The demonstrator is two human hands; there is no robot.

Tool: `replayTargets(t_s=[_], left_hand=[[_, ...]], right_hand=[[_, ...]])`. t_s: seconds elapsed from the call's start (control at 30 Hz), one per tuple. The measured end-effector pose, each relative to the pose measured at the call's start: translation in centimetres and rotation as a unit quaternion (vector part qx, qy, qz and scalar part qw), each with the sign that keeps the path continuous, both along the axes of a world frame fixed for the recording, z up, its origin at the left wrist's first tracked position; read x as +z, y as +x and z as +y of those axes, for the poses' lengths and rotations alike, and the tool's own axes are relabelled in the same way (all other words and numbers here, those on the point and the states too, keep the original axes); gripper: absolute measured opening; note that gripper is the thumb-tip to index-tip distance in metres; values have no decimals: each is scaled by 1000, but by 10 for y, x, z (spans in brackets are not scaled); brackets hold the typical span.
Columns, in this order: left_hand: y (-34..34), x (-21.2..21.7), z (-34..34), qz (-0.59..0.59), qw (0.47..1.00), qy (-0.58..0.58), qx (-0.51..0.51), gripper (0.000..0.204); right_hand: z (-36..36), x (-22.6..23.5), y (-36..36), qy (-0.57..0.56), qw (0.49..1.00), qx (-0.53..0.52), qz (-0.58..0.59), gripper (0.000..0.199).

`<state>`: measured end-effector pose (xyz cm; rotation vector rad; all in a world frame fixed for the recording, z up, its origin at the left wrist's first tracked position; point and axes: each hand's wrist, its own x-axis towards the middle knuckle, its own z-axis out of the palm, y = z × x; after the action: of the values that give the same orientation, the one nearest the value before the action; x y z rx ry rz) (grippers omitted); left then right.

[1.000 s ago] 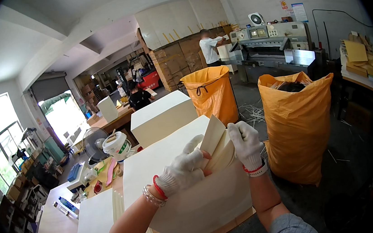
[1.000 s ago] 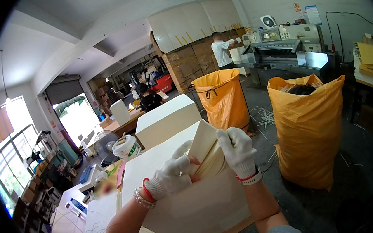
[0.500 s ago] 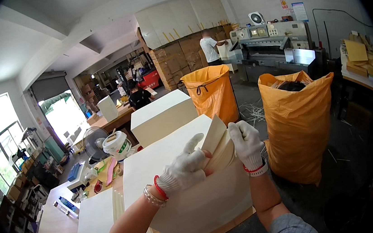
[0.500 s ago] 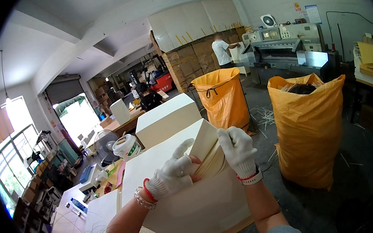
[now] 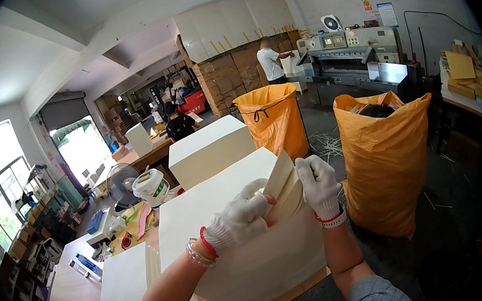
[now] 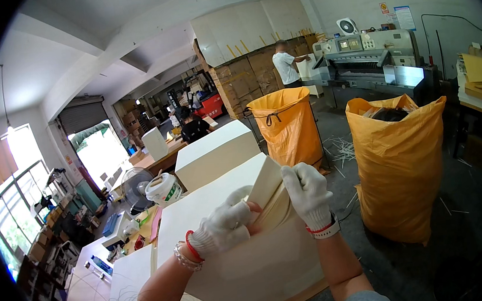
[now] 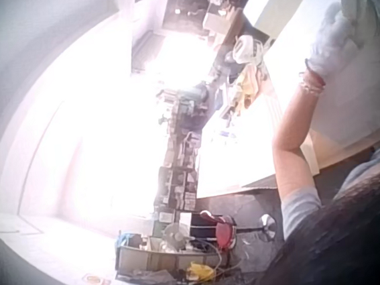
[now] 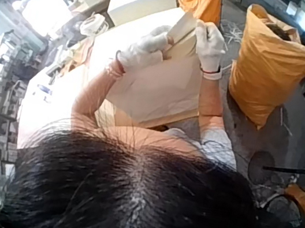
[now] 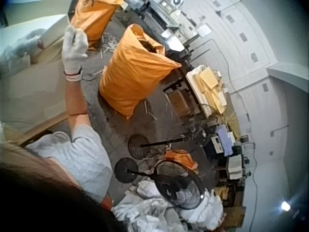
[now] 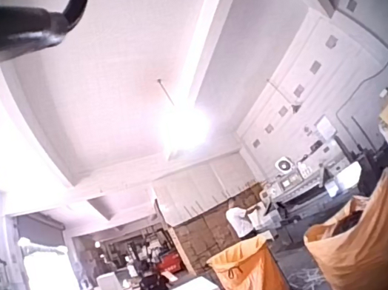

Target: The person repeatedly picks up stacks of white paper sheets from a table, aligns them, and places them back down. The person wears white gloves and handles the paper by hand without using tools.

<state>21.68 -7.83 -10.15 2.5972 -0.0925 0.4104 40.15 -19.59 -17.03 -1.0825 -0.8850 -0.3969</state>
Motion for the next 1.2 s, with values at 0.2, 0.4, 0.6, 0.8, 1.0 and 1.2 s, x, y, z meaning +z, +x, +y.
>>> replayTargets(t_s=[0.2, 0.4, 0.6, 0.8, 1.0, 1.2], left_hand=[[0, -4, 4, -20, 1000, -4, 2, 28], [0, -4, 0, -36, 999, 22, 30, 32], [-1, -5, 3, -52, 998, 19, 16, 34], [3, -1, 6, 5, 1000, 11, -16, 39], [1, -2, 0, -34, 999, 4, 14, 19], [1, -8, 2, -75, 997, 23, 4, 31]], right_hand=[[0, 1, -2, 3, 1000, 0, 7, 33], [-1, 0, 0, 11, 1000, 5, -2, 32], [-2, 0, -1, -9, 1000, 14, 4, 32], [2, -7, 4, 0, 1000, 23, 18, 32], [-1, -2, 0, 5, 1000, 20, 18, 32], [-2, -6, 4, 16, 994, -81, -68, 12]])
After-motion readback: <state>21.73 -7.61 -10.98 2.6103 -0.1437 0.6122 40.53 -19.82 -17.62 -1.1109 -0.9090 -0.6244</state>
